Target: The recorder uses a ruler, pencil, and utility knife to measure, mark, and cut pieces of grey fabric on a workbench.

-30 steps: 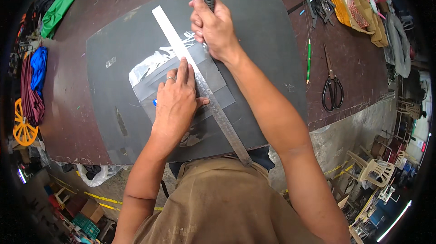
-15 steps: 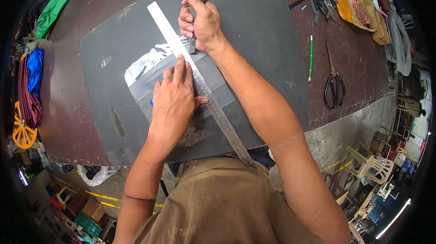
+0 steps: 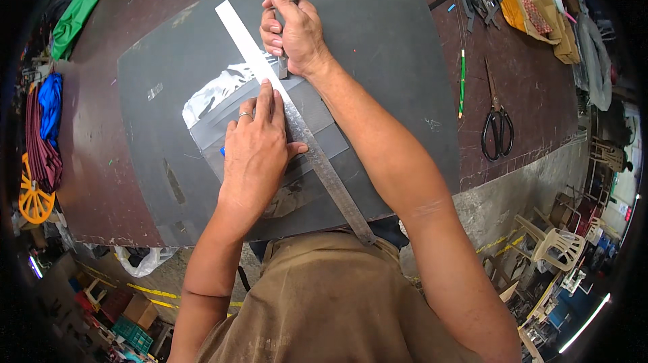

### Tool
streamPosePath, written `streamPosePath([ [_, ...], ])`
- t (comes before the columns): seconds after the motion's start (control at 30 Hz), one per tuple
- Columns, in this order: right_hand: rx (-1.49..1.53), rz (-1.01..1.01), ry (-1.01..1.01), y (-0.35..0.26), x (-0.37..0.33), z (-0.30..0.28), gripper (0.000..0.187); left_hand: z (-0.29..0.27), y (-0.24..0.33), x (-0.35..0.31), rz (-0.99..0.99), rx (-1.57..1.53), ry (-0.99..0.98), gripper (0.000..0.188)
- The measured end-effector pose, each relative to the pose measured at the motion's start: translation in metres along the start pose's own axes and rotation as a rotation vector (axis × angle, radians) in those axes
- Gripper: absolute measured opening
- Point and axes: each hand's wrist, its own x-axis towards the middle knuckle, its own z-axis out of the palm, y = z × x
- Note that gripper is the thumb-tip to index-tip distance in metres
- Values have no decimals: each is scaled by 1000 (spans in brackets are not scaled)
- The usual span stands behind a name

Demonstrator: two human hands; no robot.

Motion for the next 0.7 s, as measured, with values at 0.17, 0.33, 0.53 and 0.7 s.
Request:
streamPosePath([
  [0.17, -1, 3, 2, 0, 1, -4, 35, 3, 3, 2, -3, 1, 7, 99],
  [0.33, -10, 2, -1, -1, 2, -5, 35, 4, 4, 4, -5, 3, 4, 100],
  [0.53, -20, 4, 12, 0, 2, -5, 36, 4, 5, 5, -4, 13, 2, 100],
  [0.7, -62, -10, 2, -1, 0, -2, 36, 3, 6, 4, -4, 12, 4, 99],
])
